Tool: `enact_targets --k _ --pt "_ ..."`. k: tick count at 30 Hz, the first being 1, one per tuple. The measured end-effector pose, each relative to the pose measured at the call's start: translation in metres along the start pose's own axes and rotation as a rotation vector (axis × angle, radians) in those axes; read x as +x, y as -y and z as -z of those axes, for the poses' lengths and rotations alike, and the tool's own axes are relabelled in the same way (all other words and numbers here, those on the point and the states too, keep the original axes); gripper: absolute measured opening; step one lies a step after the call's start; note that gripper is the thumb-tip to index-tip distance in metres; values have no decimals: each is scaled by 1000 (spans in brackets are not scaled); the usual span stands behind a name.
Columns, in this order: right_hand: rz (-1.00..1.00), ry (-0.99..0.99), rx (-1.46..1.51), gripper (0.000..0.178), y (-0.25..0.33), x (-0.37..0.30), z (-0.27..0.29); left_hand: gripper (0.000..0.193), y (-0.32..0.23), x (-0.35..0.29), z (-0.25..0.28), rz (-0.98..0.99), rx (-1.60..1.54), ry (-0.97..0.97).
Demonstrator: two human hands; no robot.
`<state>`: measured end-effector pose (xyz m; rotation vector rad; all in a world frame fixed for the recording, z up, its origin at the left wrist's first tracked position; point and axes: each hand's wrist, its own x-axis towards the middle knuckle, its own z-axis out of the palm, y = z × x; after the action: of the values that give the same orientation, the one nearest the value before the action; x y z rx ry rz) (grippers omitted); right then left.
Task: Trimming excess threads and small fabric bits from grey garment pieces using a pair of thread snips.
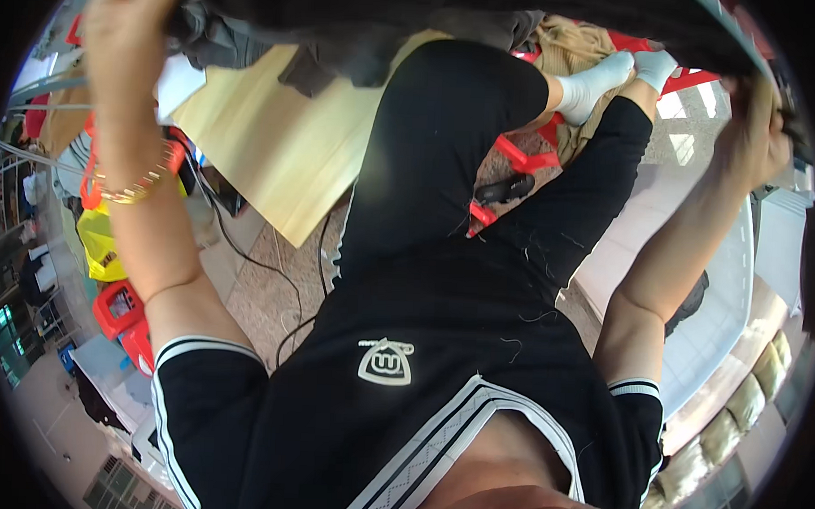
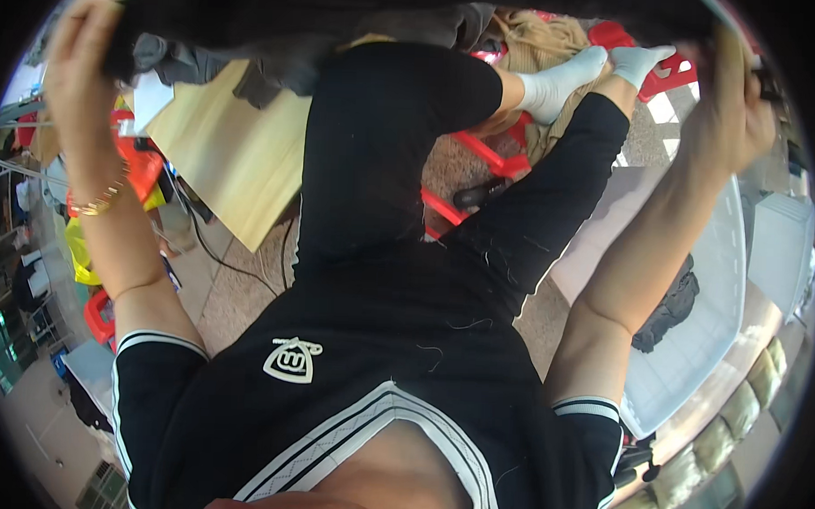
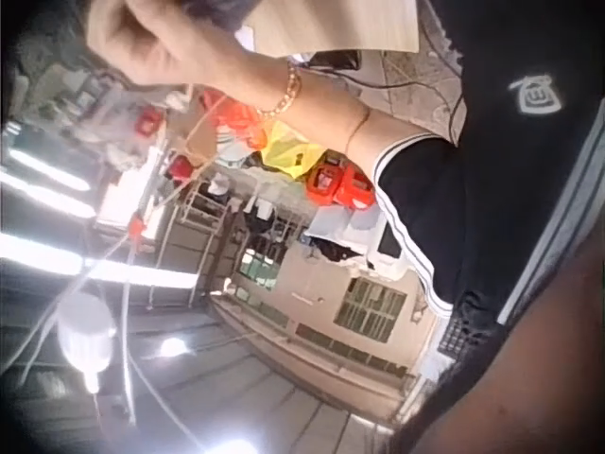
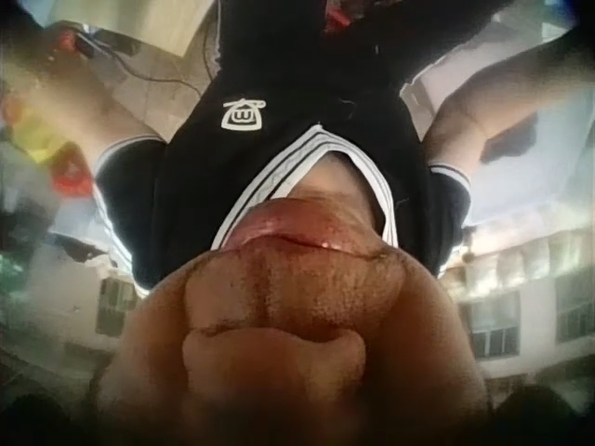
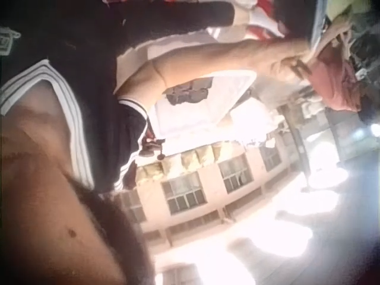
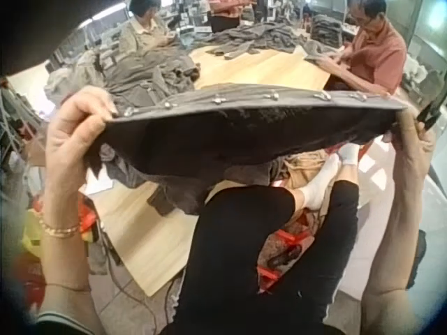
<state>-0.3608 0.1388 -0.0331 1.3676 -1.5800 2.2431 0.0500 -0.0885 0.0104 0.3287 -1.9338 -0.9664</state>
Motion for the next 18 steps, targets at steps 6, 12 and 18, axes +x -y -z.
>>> enact_targets --k 6,12,18 --pt "-198 404 -477 19 -27 -103 80 9 31 -112 -49 63 147 234" --pt "-309 471 -343 20 -43 -165 105 11 30 -139 -66 58 207 189" --pt "-324 633 -439 22 -36 -174 79 12 35 -141 -69 -8 317 246"
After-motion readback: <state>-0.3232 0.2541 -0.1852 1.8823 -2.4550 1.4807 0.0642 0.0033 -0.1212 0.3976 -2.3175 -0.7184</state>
